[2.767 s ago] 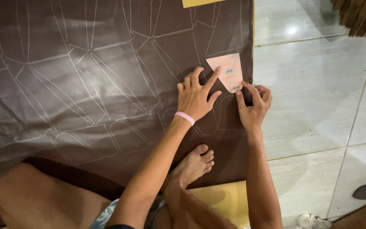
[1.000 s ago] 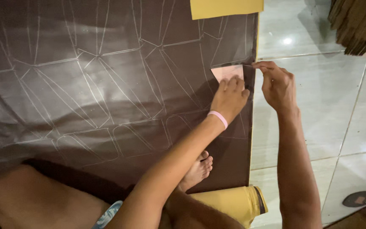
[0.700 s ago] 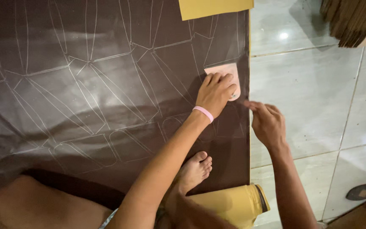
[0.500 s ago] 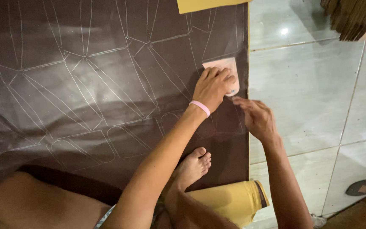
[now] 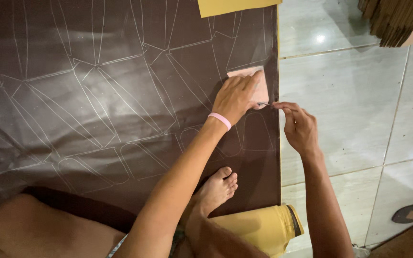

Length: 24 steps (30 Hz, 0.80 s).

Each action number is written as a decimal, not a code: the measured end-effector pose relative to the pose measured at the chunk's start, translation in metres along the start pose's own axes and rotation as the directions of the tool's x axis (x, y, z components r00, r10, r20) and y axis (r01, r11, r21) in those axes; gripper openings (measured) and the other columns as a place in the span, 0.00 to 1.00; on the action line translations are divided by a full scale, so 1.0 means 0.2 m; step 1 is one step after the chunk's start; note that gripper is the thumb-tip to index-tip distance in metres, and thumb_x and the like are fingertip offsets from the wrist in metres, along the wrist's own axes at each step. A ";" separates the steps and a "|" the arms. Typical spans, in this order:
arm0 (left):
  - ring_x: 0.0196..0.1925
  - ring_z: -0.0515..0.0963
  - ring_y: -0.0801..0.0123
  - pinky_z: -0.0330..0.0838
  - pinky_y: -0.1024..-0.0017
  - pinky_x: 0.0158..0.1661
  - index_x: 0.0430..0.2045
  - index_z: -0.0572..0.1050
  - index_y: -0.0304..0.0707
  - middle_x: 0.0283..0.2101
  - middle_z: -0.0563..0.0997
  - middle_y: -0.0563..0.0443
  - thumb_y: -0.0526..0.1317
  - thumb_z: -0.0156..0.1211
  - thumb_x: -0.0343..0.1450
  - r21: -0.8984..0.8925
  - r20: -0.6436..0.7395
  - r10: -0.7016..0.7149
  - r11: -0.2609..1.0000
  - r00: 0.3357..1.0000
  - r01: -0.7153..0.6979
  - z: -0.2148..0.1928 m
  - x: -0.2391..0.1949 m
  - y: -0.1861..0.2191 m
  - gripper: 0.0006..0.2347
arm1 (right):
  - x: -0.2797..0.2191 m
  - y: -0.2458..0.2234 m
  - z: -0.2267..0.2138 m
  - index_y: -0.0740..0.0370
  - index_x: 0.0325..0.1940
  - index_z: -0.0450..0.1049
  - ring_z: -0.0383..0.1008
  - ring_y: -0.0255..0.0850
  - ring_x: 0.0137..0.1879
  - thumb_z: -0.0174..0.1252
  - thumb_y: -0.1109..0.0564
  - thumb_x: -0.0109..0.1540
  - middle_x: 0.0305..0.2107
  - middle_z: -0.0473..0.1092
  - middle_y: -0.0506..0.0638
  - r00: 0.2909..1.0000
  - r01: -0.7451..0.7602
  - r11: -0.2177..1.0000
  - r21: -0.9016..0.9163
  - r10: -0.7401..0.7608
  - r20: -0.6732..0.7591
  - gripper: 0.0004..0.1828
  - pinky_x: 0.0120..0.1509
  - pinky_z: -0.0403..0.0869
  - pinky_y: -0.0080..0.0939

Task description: The person sits on the floor and repeatedly rubs a small pink template against a large brown sheet of fabric with white geometric lines. The person moves the template across different sections of the fabric, applying pressure with both hands.

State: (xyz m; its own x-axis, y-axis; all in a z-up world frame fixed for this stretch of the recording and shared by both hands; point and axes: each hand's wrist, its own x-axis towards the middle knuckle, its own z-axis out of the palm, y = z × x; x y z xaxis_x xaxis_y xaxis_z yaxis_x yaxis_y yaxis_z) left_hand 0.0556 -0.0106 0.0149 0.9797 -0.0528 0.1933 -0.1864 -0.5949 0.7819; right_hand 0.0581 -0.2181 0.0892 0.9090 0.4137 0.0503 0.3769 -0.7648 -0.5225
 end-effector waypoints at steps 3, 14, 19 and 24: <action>0.58 0.75 0.55 0.63 0.58 0.63 0.67 0.56 0.40 0.54 0.79 0.47 0.42 0.77 0.57 -0.030 0.031 -0.006 1.000 1.000 0.007 0.00 0.01 0.00 0.43 | 0.01 -0.02 0.00 0.62 0.49 0.78 0.81 0.44 0.44 0.50 0.65 0.73 0.45 0.79 0.50 0.998 0.067 0.997 0.032 -0.067 -0.015 0.10 0.48 0.77 0.41; 0.68 0.68 0.51 0.60 0.58 0.66 0.68 0.55 0.38 0.65 0.69 0.42 0.40 0.79 0.55 -0.098 0.050 -0.087 0.991 0.995 0.091 -0.04 0.04 -0.01 0.46 | 0.26 -0.05 0.03 0.71 0.48 0.73 0.82 0.47 0.55 0.45 0.68 0.73 0.46 0.79 0.56 0.991 0.129 0.972 0.198 -0.120 -0.053 0.10 0.57 0.79 0.41; 0.68 0.67 0.52 0.59 0.58 0.67 0.67 0.54 0.37 0.65 0.68 0.42 0.41 0.80 0.52 -0.114 0.063 -0.102 0.988 0.993 0.109 -0.02 0.03 0.00 0.48 | 0.26 -0.09 0.04 0.72 0.48 0.74 0.82 0.48 0.54 0.44 0.70 0.73 0.46 0.78 0.56 0.987 0.158 0.971 0.177 -0.156 -0.028 0.11 0.58 0.79 0.41; 0.69 0.67 0.52 0.59 0.58 0.67 0.68 0.54 0.38 0.66 0.67 0.43 0.40 0.80 0.53 -0.123 0.066 -0.106 0.986 0.992 0.114 -0.05 0.02 -0.01 0.48 | 0.26 -0.09 0.06 0.71 0.49 0.76 0.82 0.47 0.55 0.44 0.70 0.72 0.47 0.78 0.55 0.997 0.070 0.981 0.183 -0.075 0.020 0.13 0.58 0.78 0.42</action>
State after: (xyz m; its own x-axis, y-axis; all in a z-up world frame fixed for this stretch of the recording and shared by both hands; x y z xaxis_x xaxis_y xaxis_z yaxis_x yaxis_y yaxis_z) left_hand 0.0585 -0.0019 0.0203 0.9967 -0.0424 0.0693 -0.0812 -0.4941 0.8656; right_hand 0.0972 -0.1771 0.0913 0.8745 0.4796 0.0726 0.4009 -0.6303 -0.6648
